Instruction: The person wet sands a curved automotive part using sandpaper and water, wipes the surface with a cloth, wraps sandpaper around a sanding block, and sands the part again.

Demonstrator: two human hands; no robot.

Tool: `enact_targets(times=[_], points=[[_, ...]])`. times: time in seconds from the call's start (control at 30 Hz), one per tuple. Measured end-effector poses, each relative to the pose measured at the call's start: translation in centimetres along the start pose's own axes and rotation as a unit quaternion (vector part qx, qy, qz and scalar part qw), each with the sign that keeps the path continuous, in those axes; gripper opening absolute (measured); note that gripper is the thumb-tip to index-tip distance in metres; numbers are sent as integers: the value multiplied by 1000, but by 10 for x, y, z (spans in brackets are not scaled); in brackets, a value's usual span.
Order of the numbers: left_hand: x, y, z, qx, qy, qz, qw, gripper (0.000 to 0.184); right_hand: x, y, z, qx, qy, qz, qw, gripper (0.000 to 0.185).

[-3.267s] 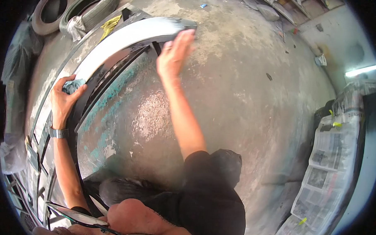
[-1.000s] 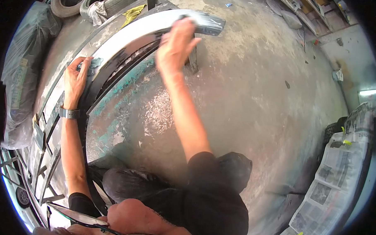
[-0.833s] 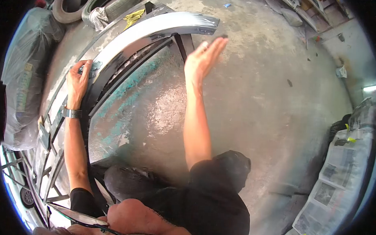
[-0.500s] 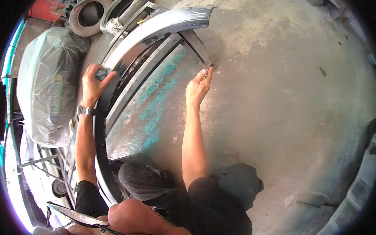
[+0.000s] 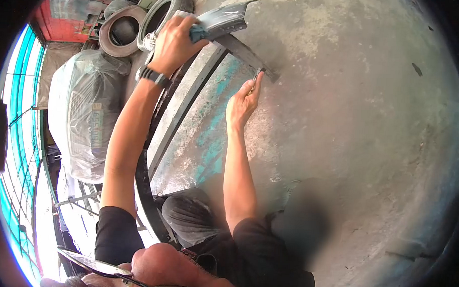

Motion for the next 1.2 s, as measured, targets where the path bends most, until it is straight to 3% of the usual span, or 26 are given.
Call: enact_targets(times=[0.13,0.17,0.2,0.27,0.37,0.57,0.67,0.77,0.87,0.93,1.07,1.2], points=[[-75,16,79,-54,126,68,988,59,-20,-20,9,-19,52,14,998,61],[-97,18,103,-80,201,107,970,58,-25,-30,14,-25,63,29,997,62],[-115,18,129,-105,274,147,945,59,-35,-44,20,-31,136,31,990,63],[-140,14,172,-105,319,163,928,58,-50,-84,32,-45,277,37,959,67],[-146,11,200,-13,380,194,904,54,-60,-156,50,-89,327,67,938,70],[-153,6,206,28,366,192,910,47,-14,-207,105,-126,320,87,935,79],[-145,9,208,36,354,188,916,37,-60,-181,39,-16,282,18,959,83],[-146,9,208,36,329,163,930,36,-64,-183,40,-12,310,-9,951,80],[-143,11,207,56,338,214,915,41,-36,-200,76,-70,353,49,932,79],[-142,11,204,41,348,203,914,35,-57,-190,54,-36,384,15,922,78],[-144,9,209,5,358,180,916,33,-74,-187,41,-34,363,-3,931,77],[-139,9,207,47,323,208,922,34,-48,-188,65,-64,366,6,929,76]])
Point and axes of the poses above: each hand's wrist, its own z-axis away from the middle knuckle, its own y-axis out of the back of the hand, x = y × z, the point moved 8 cm from there along -z, towards the middle knuckle, and after that the axes turned 5 degrees about -y, right-handed, at the moved point
